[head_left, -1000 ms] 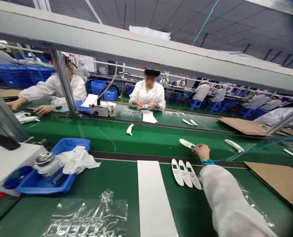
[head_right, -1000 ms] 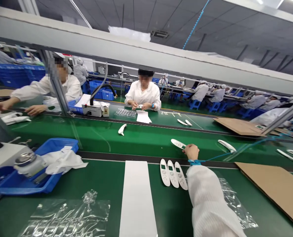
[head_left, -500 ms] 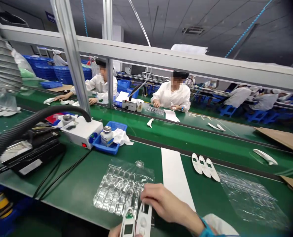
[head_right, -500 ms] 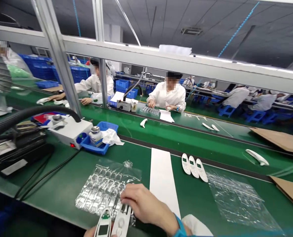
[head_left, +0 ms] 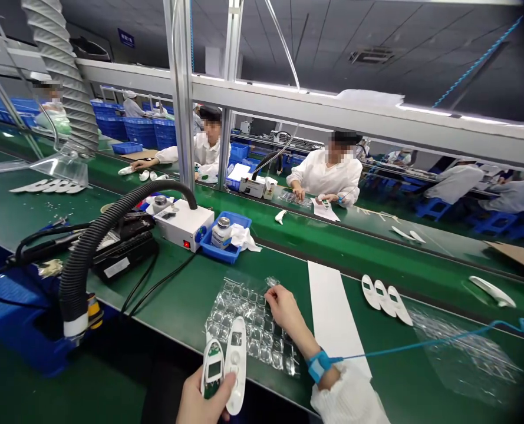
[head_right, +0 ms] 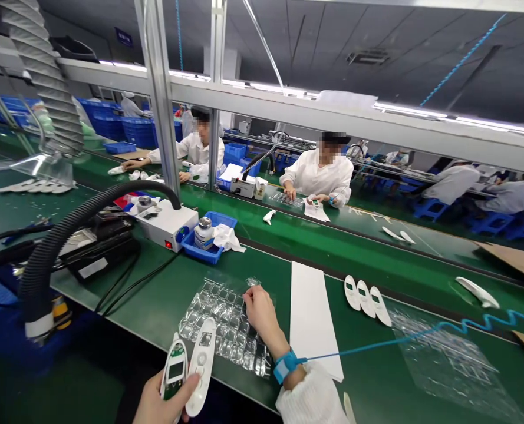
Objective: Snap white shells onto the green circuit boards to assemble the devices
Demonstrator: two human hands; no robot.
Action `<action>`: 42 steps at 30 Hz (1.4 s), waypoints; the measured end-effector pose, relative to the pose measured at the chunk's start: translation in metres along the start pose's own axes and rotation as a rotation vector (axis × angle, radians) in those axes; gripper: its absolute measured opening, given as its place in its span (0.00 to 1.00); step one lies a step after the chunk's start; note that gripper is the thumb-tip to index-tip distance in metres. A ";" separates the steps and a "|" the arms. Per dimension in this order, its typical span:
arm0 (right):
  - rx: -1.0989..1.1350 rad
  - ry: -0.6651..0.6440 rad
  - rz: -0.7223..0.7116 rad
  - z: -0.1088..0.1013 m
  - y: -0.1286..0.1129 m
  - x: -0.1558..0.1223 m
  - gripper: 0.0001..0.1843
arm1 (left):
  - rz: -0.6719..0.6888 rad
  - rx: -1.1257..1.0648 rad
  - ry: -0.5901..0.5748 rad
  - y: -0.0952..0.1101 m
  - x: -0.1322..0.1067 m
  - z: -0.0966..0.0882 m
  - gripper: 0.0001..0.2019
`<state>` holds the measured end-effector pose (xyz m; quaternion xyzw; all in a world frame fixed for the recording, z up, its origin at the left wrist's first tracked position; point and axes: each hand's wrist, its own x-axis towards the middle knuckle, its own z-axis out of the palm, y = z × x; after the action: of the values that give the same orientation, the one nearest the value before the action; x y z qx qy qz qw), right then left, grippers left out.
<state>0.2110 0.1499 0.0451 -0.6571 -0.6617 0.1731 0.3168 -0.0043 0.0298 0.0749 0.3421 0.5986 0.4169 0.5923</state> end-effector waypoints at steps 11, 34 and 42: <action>0.142 0.085 0.012 0.000 -0.011 -0.012 0.12 | -0.009 -0.013 -0.025 -0.006 0.002 -0.006 0.21; 0.416 -0.149 -0.051 -0.010 -0.077 -0.065 0.12 | 0.050 0.066 -0.046 -0.004 0.008 0.009 0.15; 0.530 -0.178 0.054 -0.007 -0.078 -0.074 0.07 | 0.068 -0.014 0.000 0.000 0.005 0.012 0.15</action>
<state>0.1515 0.0698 0.0864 -0.5509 -0.6007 0.4055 0.4138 0.0075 0.0349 0.0733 0.3580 0.5836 0.4409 0.5804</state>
